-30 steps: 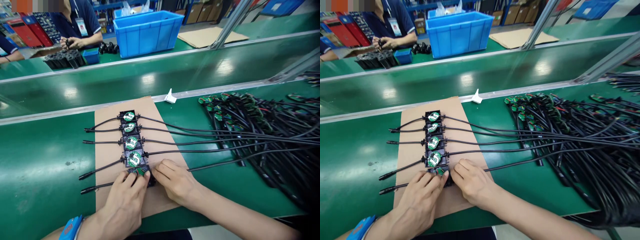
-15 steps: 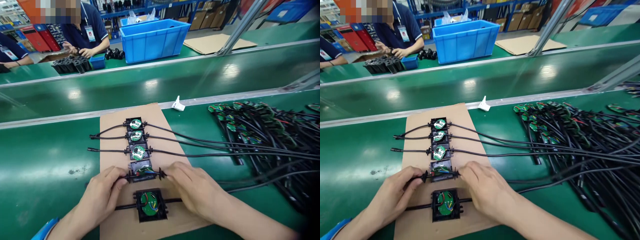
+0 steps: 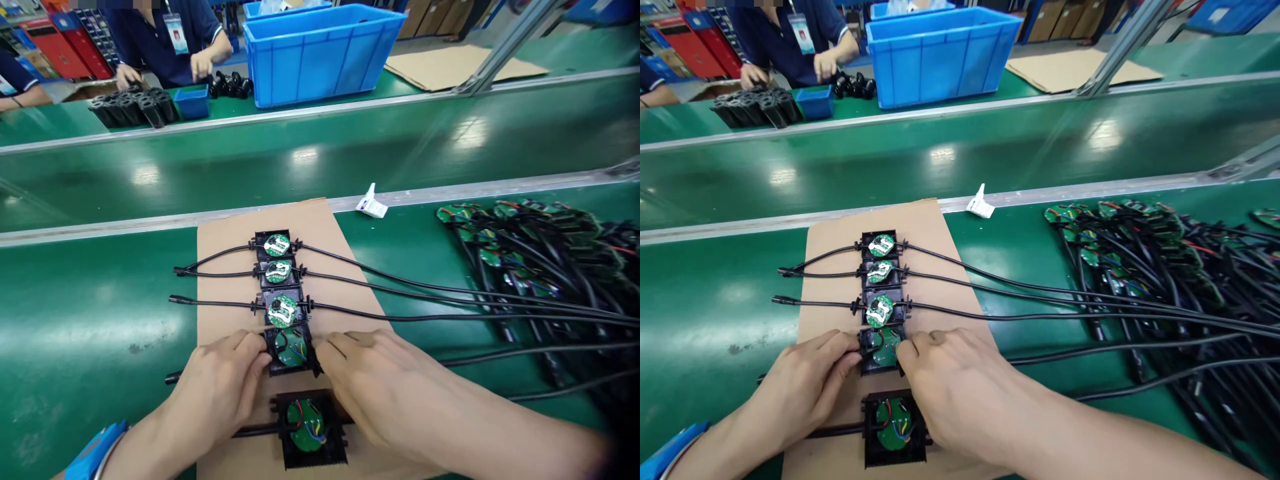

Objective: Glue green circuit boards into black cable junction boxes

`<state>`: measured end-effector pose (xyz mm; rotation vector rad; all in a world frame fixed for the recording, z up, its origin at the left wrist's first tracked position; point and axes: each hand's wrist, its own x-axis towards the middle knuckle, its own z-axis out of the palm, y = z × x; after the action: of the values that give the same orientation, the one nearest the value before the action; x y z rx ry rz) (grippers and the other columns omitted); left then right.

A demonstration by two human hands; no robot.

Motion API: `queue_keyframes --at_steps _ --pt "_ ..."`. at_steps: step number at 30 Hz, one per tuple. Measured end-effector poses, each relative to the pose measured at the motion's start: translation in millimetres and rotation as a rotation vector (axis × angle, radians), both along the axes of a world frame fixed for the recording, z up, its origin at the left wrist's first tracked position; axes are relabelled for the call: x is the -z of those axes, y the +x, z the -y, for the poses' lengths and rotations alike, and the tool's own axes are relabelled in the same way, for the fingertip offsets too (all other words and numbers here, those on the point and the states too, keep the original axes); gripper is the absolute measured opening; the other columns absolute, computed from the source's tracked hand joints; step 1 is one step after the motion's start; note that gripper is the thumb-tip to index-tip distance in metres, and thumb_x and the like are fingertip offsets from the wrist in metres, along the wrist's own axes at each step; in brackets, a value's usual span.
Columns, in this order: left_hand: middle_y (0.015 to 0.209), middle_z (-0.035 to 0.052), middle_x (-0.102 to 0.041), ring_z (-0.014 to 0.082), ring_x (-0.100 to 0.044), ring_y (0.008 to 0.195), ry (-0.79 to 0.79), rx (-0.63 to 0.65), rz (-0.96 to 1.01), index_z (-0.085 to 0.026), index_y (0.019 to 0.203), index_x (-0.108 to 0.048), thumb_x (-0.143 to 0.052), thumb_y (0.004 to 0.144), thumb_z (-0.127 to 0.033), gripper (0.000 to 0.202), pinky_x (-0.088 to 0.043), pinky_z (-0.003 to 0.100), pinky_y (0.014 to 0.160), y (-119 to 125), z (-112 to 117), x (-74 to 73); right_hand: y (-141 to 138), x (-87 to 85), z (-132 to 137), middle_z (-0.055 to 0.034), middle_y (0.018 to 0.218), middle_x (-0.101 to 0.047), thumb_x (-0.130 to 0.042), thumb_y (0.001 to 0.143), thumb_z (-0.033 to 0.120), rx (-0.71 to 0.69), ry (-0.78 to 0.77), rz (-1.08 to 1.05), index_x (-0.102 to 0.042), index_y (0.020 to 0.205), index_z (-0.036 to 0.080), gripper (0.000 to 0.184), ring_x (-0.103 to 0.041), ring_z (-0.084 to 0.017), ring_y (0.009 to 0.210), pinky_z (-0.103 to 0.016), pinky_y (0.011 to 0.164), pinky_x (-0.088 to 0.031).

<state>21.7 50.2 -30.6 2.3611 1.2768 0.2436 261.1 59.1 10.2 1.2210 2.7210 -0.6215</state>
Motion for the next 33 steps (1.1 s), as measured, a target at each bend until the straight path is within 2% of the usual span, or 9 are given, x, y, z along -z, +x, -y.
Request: queue_keyframes --at_steps 5,11,16,19,22,25,28,31,33 --pt "0.082 0.0022 -0.065 0.0185 -0.063 0.068 -0.064 -0.029 0.020 -0.021 0.095 -0.056 -0.035 0.096 -0.022 0.021 -0.050 0.029 0.059 -2.0 -4.1 -2.8 -6.7 4.0 -6.7 -0.0059 0.083 -0.062 -0.048 0.077 0.016 -0.010 -0.025 -0.037 -0.057 0.104 0.019 0.028 -0.058 -0.021 0.064 -0.030 0.054 -0.030" --pt "0.089 0.0010 -0.070 0.0166 -0.066 0.078 -0.140 -0.044 0.112 -0.023 0.095 -0.063 -0.046 0.091 -0.018 0.018 -0.052 0.027 0.068 -6.2 -10.5 -10.0 -17.6 18.1 -7.9 -0.0109 0.085 -0.065 -0.047 0.081 0.021 -0.093 0.028 -0.039 -0.064 0.105 0.011 0.031 -0.059 -0.021 0.064 -0.030 0.050 -0.030" --pt "0.074 0.0006 -0.066 0.0160 -0.062 0.067 -0.075 -0.062 0.138 -0.020 0.084 -0.061 -0.044 0.091 -0.019 0.018 -0.048 0.026 0.059 -1.6 -8.2 -18.2 -20.5 22.6 -2.5 -0.0122 0.084 -0.066 -0.052 0.079 0.021 -0.092 0.104 -0.040 -0.066 0.108 0.009 0.034 -0.055 -0.017 0.057 -0.029 0.047 -0.029" --pt "0.071 0.0009 -0.064 0.0166 -0.060 0.064 -0.104 -0.052 0.076 -0.020 0.081 -0.060 -0.038 0.093 -0.020 0.025 -0.047 0.027 0.057 1.0 -7.6 -16.8 -20.9 24.4 1.0 -0.0122 0.084 -0.066 -0.053 0.078 0.019 -0.064 0.109 -0.050 -0.067 0.106 0.009 0.033 -0.055 -0.017 0.057 -0.029 0.047 -0.029" --pt "0.071 0.0020 -0.064 0.0176 -0.061 0.064 -0.037 -0.028 -0.012 -0.019 0.081 -0.061 -0.036 0.091 -0.017 0.026 -0.048 0.028 0.057 1.3 -9.4 -10.1 -22.3 27.8 3.7 -0.0127 0.084 -0.066 -0.055 0.075 0.018 -0.049 0.117 -0.064 -0.067 0.103 0.008 0.033 -0.055 -0.017 0.056 -0.029 0.047 -0.029" --pt "0.065 0.0032 -0.063 0.0191 -0.062 0.060 0.085 0.006 -0.148 -0.019 0.073 -0.059 -0.039 0.080 -0.009 0.023 -0.048 0.028 0.052 4.8 -15.0 -6.3 -24.3 30.1 4.6 -0.0125 0.081 -0.066 -0.056 0.075 0.019 -0.052 0.127 -0.077 -0.067 0.102 0.008 0.032 -0.054 -0.016 0.055 -0.029 0.046 -0.027" --pt "0.063 0.0035 -0.064 0.0222 -0.063 0.058 0.073 0.035 -0.335 -0.019 0.065 -0.057 -0.046 0.068 -0.006 0.018 -0.049 0.031 0.049 11.0 -23.9 -11.1 -25.8 30.6 4.9 -0.0125 0.079 -0.065 -0.056 0.075 0.019 -0.060 0.135 -0.058 -0.067 0.103 0.007 0.032 -0.052 -0.016 0.054 -0.030 0.045 -0.023" --pt "0.065 0.0032 -0.067 0.0232 -0.065 0.058 0.032 0.061 -0.415 -0.019 0.064 -0.060 -0.050 0.074 -0.010 0.016 -0.053 0.034 0.052 12.0 -26.4 -18.8 -26.5 30.6 6.3 -0.0125 0.076 -0.064 -0.056 0.075 0.018 -0.057 0.151 -0.046 -0.068 0.102 0.007 0.032 -0.052 -0.017 0.053 -0.031 0.044 -0.018" --pt "0.076 0.0049 -0.070 0.0225 -0.067 0.065 0.146 0.037 -0.359 -0.017 0.082 -0.066 -0.050 0.083 -0.015 0.017 -0.057 0.034 0.057 8.4 -19.0 -19.8 -26.5 30.9 7.7 -0.0127 0.076 -0.064 -0.057 0.075 0.019 -0.051 0.169 -0.049 -0.068 0.102 0.006 0.032 -0.052 -0.017 0.052 -0.031 0.044 -0.017"
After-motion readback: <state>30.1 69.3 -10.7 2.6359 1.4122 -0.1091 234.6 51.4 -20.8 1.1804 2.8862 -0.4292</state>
